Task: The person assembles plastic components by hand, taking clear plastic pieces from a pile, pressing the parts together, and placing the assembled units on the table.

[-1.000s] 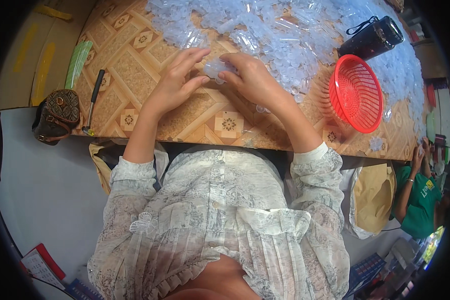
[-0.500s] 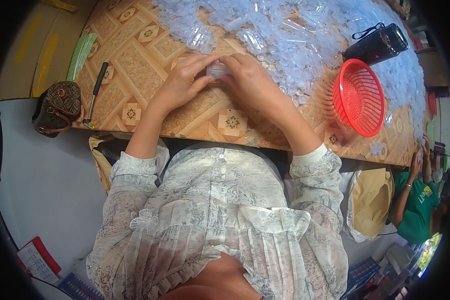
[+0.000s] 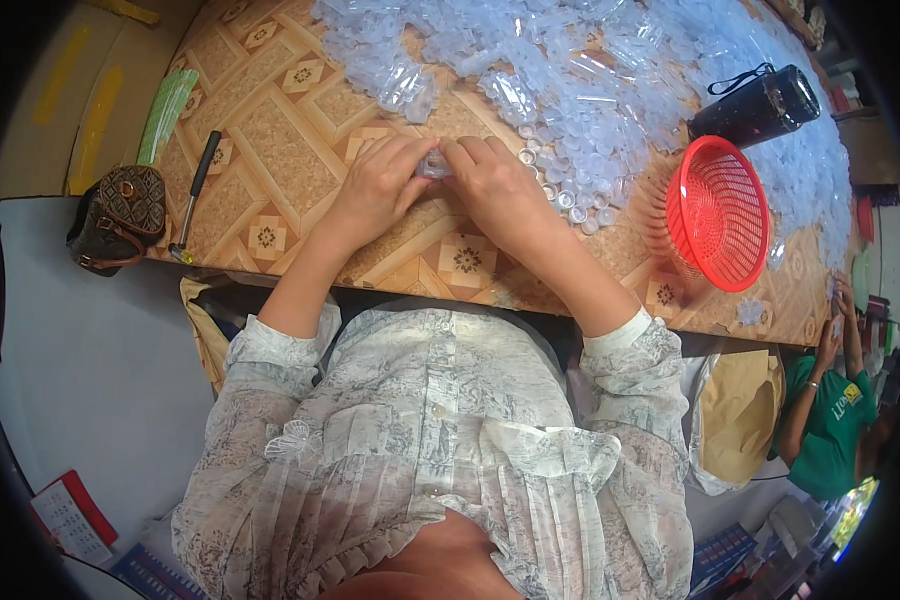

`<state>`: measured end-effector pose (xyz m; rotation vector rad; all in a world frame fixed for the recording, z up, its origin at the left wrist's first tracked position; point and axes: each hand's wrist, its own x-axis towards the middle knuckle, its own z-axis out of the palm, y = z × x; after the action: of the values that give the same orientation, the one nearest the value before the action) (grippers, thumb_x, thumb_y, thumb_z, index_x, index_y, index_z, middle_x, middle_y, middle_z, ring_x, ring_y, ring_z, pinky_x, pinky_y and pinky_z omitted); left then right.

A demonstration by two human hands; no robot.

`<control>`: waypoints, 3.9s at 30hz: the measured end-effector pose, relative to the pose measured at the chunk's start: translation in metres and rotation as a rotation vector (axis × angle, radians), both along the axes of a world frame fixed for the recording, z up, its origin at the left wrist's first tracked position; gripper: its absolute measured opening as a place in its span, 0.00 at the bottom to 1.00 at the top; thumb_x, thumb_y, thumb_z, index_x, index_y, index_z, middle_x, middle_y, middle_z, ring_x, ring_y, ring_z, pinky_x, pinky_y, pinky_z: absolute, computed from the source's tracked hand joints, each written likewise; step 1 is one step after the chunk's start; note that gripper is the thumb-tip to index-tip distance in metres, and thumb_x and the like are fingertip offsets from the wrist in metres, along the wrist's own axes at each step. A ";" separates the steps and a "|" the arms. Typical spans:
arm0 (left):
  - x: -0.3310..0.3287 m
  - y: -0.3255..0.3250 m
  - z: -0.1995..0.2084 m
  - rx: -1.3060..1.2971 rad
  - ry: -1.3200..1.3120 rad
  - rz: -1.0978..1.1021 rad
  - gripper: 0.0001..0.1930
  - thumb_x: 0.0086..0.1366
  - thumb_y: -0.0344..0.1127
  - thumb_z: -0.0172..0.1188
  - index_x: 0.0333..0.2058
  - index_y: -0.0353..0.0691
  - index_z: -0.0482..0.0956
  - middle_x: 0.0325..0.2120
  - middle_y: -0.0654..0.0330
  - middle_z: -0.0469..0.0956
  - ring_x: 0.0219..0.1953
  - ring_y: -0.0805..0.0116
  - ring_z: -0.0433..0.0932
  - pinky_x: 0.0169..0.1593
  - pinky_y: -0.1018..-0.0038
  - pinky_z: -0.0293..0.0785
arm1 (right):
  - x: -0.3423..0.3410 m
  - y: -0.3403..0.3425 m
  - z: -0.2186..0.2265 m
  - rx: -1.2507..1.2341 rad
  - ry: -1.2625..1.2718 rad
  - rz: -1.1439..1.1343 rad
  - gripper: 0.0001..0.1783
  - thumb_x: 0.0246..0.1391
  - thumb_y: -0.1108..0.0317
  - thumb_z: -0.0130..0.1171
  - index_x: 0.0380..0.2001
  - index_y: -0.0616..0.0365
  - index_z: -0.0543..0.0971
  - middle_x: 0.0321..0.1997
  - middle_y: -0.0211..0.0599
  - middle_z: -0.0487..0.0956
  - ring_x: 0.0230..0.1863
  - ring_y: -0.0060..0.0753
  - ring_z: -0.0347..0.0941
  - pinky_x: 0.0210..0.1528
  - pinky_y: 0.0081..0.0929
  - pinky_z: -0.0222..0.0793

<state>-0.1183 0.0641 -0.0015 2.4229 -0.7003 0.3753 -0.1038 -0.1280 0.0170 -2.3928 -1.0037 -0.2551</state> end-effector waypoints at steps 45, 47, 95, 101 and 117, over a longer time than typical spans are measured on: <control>0.068 0.008 0.000 -0.028 0.205 0.517 0.26 0.52 0.39 0.66 0.48 0.32 0.72 0.42 0.45 0.73 0.44 0.49 0.74 0.46 0.61 0.71 | -0.013 -0.057 -0.024 -0.112 -0.213 -0.232 0.15 0.46 0.73 0.54 0.40 0.57 0.76 0.42 0.36 0.74 0.45 0.38 0.69 0.46 0.35 0.61; 0.070 0.007 0.001 -0.095 0.258 0.484 0.26 0.51 0.37 0.67 0.48 0.32 0.72 0.41 0.45 0.74 0.42 0.51 0.74 0.45 0.62 0.71 | -0.011 -0.058 -0.021 -0.097 -0.186 -0.261 0.15 0.46 0.73 0.55 0.40 0.57 0.76 0.41 0.36 0.74 0.44 0.38 0.69 0.46 0.35 0.61; 0.064 -0.032 -0.004 -1.338 0.934 -0.157 0.31 0.66 0.55 0.47 0.59 0.38 0.59 0.38 0.53 0.77 0.29 0.66 0.80 0.26 0.80 0.74 | 0.057 -0.033 -0.015 -0.050 -0.087 -0.518 0.22 0.46 0.62 0.62 0.43 0.61 0.74 0.39 0.49 0.74 0.40 0.48 0.71 0.36 0.39 0.71; 0.060 -0.037 -0.005 -1.333 0.997 -0.256 0.30 0.67 0.52 0.47 0.60 0.38 0.57 0.43 0.53 0.75 0.35 0.64 0.79 0.33 0.76 0.76 | 0.053 -0.036 0.004 0.401 0.330 -0.456 0.27 0.47 0.62 0.63 0.50 0.59 0.72 0.41 0.45 0.74 0.32 0.32 0.72 0.35 0.28 0.71; 0.059 -0.036 -0.004 -1.429 1.018 -0.416 0.23 0.67 0.31 0.47 0.59 0.33 0.56 0.54 0.51 0.67 0.53 0.62 0.71 0.55 0.66 0.71 | 0.045 -0.030 -0.008 0.562 0.321 -0.279 0.28 0.49 0.64 0.63 0.56 0.48 0.71 0.34 0.36 0.71 0.26 0.23 0.65 0.32 0.23 0.67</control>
<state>-0.0588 0.0279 -0.0060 0.8257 -0.2306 -0.4250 -0.0592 -0.1582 0.0092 -1.9608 -0.3806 -0.2083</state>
